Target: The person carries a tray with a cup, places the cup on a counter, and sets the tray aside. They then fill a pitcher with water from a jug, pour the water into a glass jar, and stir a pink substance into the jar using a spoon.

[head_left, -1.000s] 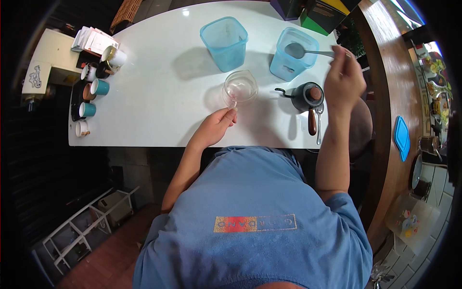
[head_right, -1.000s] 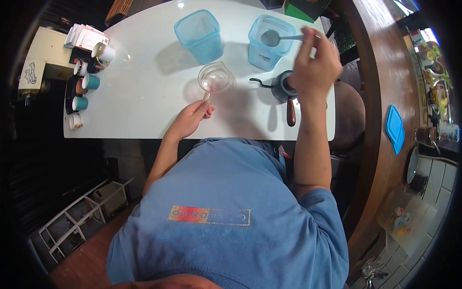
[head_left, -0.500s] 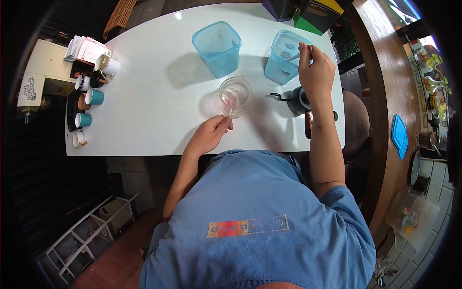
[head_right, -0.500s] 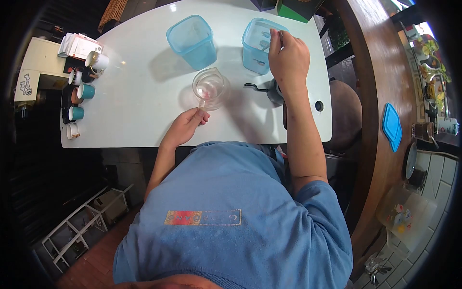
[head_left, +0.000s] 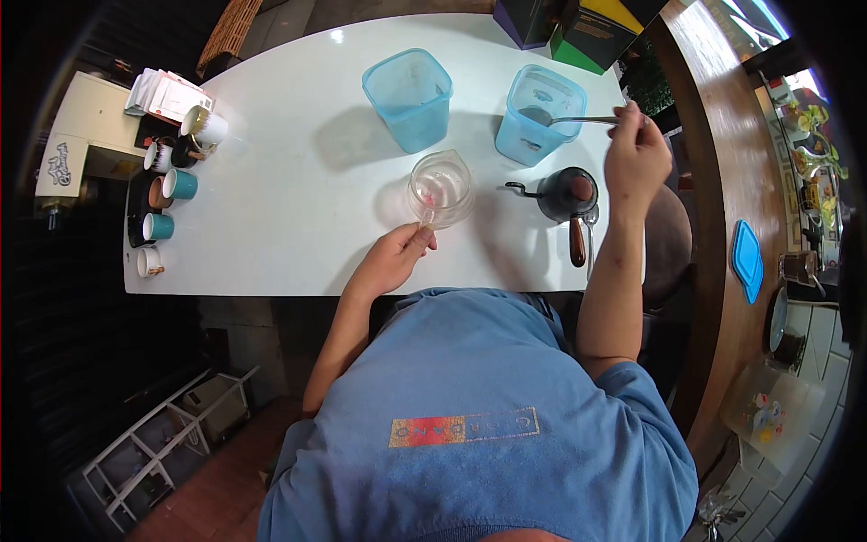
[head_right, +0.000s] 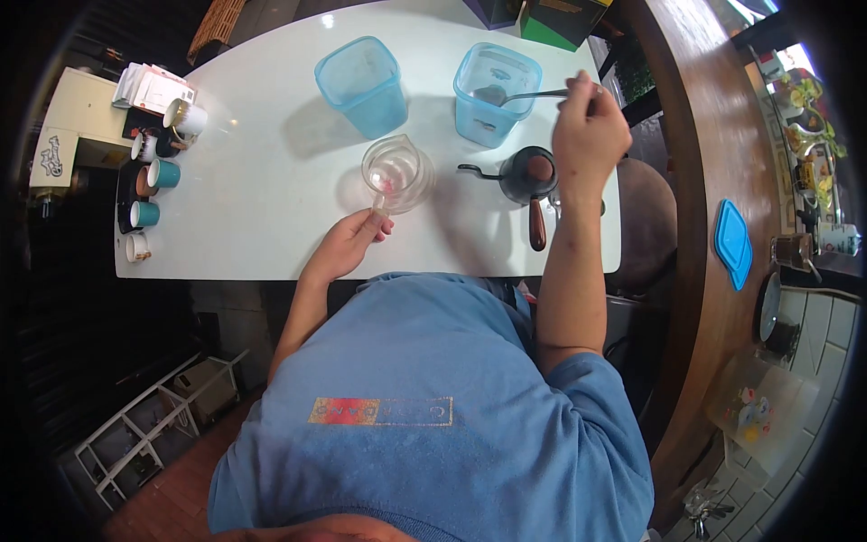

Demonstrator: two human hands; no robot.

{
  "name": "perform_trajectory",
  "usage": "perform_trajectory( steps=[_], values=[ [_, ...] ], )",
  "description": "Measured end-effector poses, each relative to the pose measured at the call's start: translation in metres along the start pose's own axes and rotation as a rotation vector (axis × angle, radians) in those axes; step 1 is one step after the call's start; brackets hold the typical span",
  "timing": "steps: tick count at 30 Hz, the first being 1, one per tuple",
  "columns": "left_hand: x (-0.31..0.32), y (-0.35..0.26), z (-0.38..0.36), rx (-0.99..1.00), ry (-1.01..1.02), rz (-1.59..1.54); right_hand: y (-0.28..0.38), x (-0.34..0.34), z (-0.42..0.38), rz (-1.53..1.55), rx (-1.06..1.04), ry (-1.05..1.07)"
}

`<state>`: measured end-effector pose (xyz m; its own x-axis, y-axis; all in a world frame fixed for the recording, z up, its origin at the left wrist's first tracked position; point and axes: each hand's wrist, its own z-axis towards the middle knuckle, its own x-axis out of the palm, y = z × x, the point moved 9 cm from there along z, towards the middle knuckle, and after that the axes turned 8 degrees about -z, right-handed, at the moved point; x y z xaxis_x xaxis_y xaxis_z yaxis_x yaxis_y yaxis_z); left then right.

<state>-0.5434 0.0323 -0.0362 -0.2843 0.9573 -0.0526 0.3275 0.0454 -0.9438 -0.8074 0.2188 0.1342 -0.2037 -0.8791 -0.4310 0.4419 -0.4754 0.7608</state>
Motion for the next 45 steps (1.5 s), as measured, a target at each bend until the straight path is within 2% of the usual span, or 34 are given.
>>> perform_trajectory(
  steps=[4, 10, 12, 16, 20, 24, 25, 26, 28, 31, 32, 33, 34, 37, 39, 40, 42, 43, 45],
  values=[
    [0.000, 0.002, 0.000, -0.022, 0.007, 0.013, -0.018, -0.024, 0.012, 0.235, 0.061, -0.036],
    [0.002, 0.001, 0.001, -0.033, -0.014, -0.034, -0.002, -0.051, 0.008, 0.266, 0.059, -0.090],
    [0.001, 0.002, 0.002, -0.034, -0.021, -0.051, 0.000, -0.052, 0.001, 0.377, 0.092, -0.104],
    [-0.001, 0.002, 0.001, -0.040, -0.045, 0.012, 0.011, -0.046, -0.025, 0.437, 0.092, -0.057],
    [-0.007, 0.002, -0.001, -0.014, -0.129, -0.029, 0.010, -0.028, -0.060, 0.478, 0.131, 0.082],
    [-0.010, 0.002, -0.002, -0.012, -0.155, -0.029, 0.014, -0.017, -0.099, 0.538, -0.122, 0.134],
    [-0.009, 0.002, -0.002, -0.016, -0.136, -0.027, 0.039, -0.021, -0.105, 0.456, -0.486, 0.210],
    [-0.008, 0.003, -0.003, -0.020, -0.118, -0.027, 0.051, -0.026, -0.114, 0.400, -0.683, 0.226],
    [-0.009, 0.003, -0.004, -0.005, -0.117, -0.045, 0.055, -0.037, -0.117, 0.437, -0.800, 0.095],
    [-0.009, 0.003, -0.005, 0.008, -0.116, -0.062, 0.045, -0.055, -0.091, 0.476, -0.716, -0.099],
    [-0.009, 0.003, -0.006, 0.007, -0.118, -0.062, 0.038, -0.059, -0.078, 0.397, -0.556, -0.156],
    [-0.008, 0.003, -0.007, 0.004, -0.115, -0.061, 0.024, -0.064, -0.068, 0.290, -0.354, -0.299],
    [-0.008, 0.004, -0.008, -0.007, -0.126, -0.066, 0.013, -0.064, -0.056, 0.325, -0.270, -0.318],
    [-0.009, 0.005, -0.008, 0.004, -0.118, -0.018, 0.020, -0.056, -0.035, 0.227, -0.305, -0.276],
    [-0.009, 0.010, -0.008, 0.021, -0.100, 0.031, 0.023, -0.035, -0.027, 0.152, -0.342, -0.121],
    [-0.008, 0.012, -0.009, 0.040, -0.083, -0.003, 0.020, -0.030, -0.027, 0.149, -0.336, -0.122],
    [-0.005, 0.016, -0.010, 0.055, -0.059, -0.036, 0.013, -0.004, -0.026, 0.061, -0.288, 0.013],
    [-0.004, 0.018, -0.011, 0.066, -0.052, -0.020, 0.010, 0.004, -0.026, 0.120, -0.235, 0.015],
    [-0.003, 0.020, -0.014, 0.071, -0.046, -0.004, 0.005, 0.016, -0.026, 0.027, -0.237, 0.036]
  ],
)
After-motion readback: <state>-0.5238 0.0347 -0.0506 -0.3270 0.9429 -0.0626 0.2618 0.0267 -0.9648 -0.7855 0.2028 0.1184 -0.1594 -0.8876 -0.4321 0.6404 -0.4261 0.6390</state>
